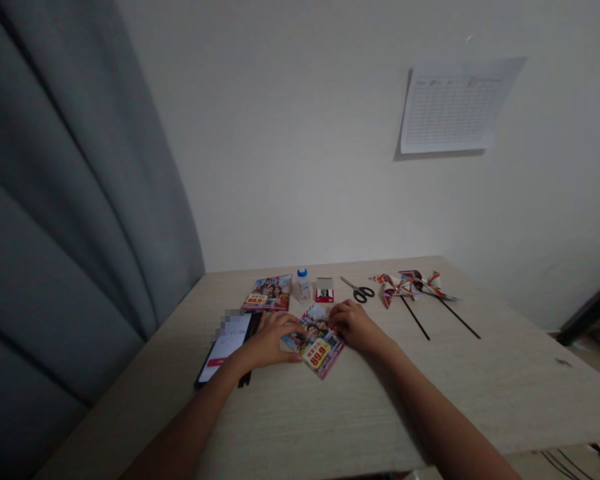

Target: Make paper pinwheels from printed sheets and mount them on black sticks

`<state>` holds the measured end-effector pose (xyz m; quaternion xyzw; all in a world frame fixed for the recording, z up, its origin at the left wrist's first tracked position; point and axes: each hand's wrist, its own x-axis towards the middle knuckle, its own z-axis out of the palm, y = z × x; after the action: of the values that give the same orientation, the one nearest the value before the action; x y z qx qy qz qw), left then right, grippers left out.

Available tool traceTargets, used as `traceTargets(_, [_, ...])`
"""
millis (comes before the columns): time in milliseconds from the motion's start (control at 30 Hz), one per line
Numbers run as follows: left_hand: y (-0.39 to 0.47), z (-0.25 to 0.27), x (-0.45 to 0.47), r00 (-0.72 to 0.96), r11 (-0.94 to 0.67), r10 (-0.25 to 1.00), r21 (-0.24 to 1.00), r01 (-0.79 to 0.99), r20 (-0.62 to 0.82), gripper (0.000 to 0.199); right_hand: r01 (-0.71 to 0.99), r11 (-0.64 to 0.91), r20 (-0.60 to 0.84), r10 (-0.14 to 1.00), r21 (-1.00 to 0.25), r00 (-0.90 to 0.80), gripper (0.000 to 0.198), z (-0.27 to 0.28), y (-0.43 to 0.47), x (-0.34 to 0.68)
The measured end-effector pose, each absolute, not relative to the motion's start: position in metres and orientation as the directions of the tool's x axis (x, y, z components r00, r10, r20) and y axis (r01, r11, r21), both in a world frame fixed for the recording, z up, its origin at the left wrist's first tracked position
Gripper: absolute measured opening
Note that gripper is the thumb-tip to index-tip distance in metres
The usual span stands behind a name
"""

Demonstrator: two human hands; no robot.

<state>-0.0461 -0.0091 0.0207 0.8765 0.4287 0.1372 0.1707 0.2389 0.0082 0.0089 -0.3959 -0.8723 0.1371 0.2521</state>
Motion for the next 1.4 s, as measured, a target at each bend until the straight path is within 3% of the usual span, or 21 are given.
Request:
traceTargets(167, [-0.007,0.02,-0.048,0.594,-0.569,0.799,0.426,0.703,0.088,0.056,0.637,0.612,0.292,0.788,-0.468,-0.543,0.019,0.01,0.01,0.24])
traceTargets(433, [-0.005,0.019,-0.051,0.595,-0.553,0.801,0.46,0.694,0.067,0.051,0.526,0.543,0.23,0.805,-0.654,-0.546,0.023,0.009,0.013,0.247])
traceTargets(667, [-0.004,0.019,-0.051,0.58,-0.538,0.813,0.456,0.709,0.057,0.047,0.519,0.535,0.162,0.784,-0.667,-0.6,0.024,0.02,0.009,0.259])
traceTargets(867, [-0.003,0.017,-0.053,0.593,-0.559,0.802,0.442,0.701,0.074,0.041,0.548,0.5,0.09,0.788,-0.671,-0.609,0.041,0.026,0.008,0.264])
traceTargets(1133, [-0.002,0.016,-0.052,0.563,-0.532,0.824,0.439,0.724,0.07,0.032,0.487,0.56,0.141,0.74,-0.67,-0.658,0.023,0.019,0.011,0.267])
traceTargets(1300, [-0.001,0.017,-0.048,0.521,-0.485,0.852,0.435,0.759,0.041,0.022,0.482,0.451,0.116,0.809,-0.751,-0.576,0.021,0.017,0.01,0.265])
traceTargets(1400, [0.001,0.014,-0.047,0.5,-0.467,0.865,0.436,0.769,0.043,0.02,0.54,0.427,0.109,0.846,-0.725,-0.522,0.023,0.016,0.01,0.263])
